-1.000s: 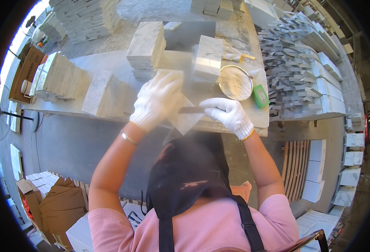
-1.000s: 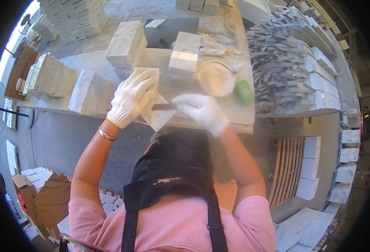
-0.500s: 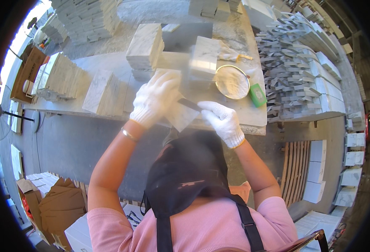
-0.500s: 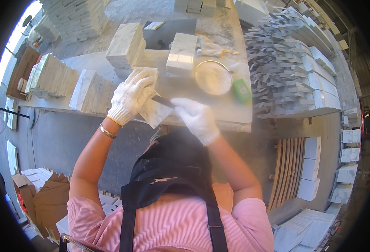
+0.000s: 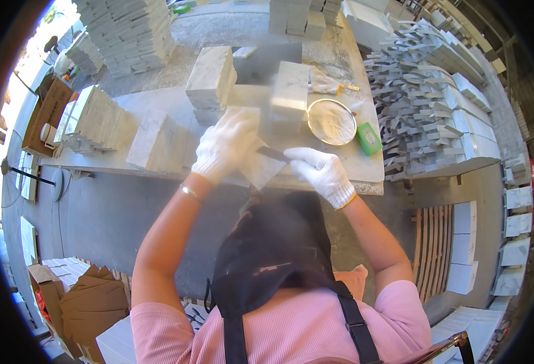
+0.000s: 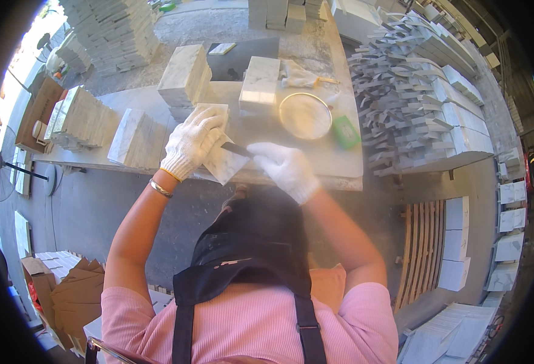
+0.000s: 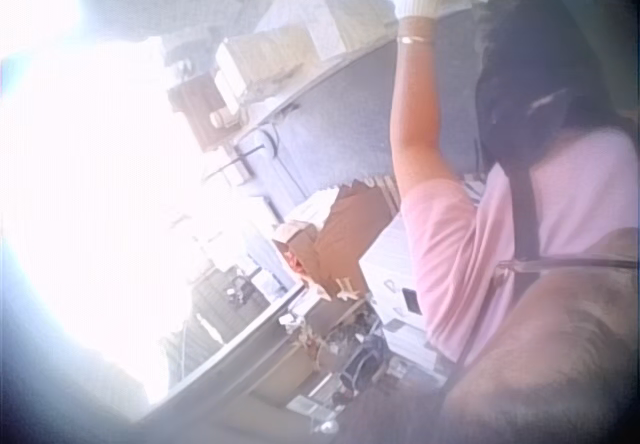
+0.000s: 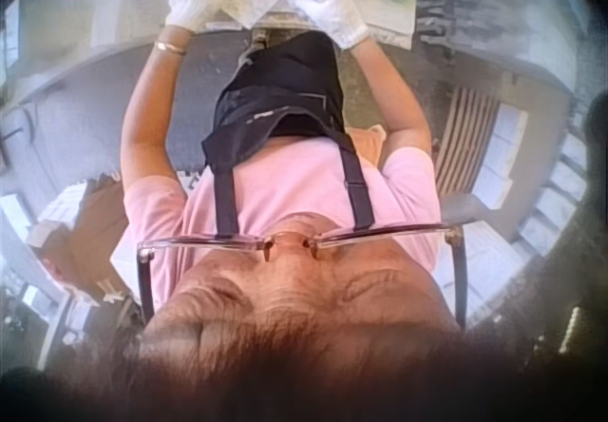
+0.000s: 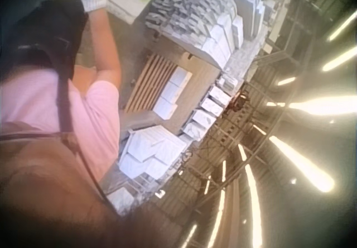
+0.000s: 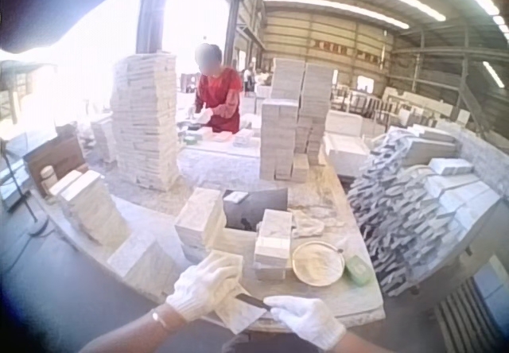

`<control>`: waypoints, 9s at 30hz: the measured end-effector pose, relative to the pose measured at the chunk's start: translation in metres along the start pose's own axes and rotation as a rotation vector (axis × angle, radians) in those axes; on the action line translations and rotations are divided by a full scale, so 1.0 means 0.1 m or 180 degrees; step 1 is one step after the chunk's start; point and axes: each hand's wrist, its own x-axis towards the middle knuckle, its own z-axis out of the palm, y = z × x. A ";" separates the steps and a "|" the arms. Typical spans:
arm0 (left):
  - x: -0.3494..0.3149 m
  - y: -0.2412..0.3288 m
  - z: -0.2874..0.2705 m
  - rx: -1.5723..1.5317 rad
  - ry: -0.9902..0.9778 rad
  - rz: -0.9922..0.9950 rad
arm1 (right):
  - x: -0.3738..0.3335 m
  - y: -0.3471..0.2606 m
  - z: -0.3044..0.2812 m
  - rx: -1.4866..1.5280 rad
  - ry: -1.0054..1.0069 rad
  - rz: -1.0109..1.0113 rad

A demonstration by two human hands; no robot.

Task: The person moves a stack of white rectangular blocks, then uses a small metal spatula to scoop white paste from a bowl and apply it into cracks on the blocks. The person repeatedly fills cracks on several blocks and places them on a table.

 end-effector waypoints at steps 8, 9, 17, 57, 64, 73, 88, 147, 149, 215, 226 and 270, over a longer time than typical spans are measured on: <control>-0.01 -0.02 0.07 0.0010 0.0133 -0.0069 | -0.11 0.04 0.37 -0.0437 0.0150 -0.0719; -0.01 -0.02 0.06 0.0004 0.0127 -0.0153 | -0.11 0.03 0.32 -0.0314 0.0235 -0.0639; 0.00 0.01 0.01 -0.0061 0.0174 0.0015 | 0.15 0.02 -0.10 -0.0186 0.0156 -0.0380; 0.03 0.03 -0.03 -0.0196 -0.0017 0.0048 | -0.12 0.07 0.08 0.0320 -0.0422 0.0045; 0.06 0.07 -0.03 -0.0139 -0.0094 0.0093 | 0.13 0.51 0.19 0.2783 0.0216 0.0681; 0.08 0.10 -0.03 0.0278 -0.0148 0.0154 | 0.56 0.50 0.61 0.3580 -0.0544 0.0390; 0.10 0.05 -0.01 0.0348 -0.0222 0.0340 | 0.49 0.55 0.61 0.3673 -0.0433 0.0427; 0.09 0.07 -0.03 0.0263 -0.0312 0.0261 | -0.26 0.21 0.25 -0.0852 0.1318 -0.1230; 0.09 0.07 -0.03 0.0272 -0.0297 0.0294 | -0.27 0.19 0.23 -0.0923 0.1287 -0.1241; 0.07 0.10 -0.03 0.0013 -0.0288 0.0063 | -0.03 0.59 0.51 -0.0911 0.1229 -0.1270; -0.37 0.29 -0.26 0.0233 -0.0527 0.0554 | -0.54 0.83 -0.02 0.1259 0.1154 0.0606; 0.24 0.75 0.60 -0.4250 -0.1062 -0.1526 | -0.65 0.20 -0.78 0.0079 0.1507 -0.0496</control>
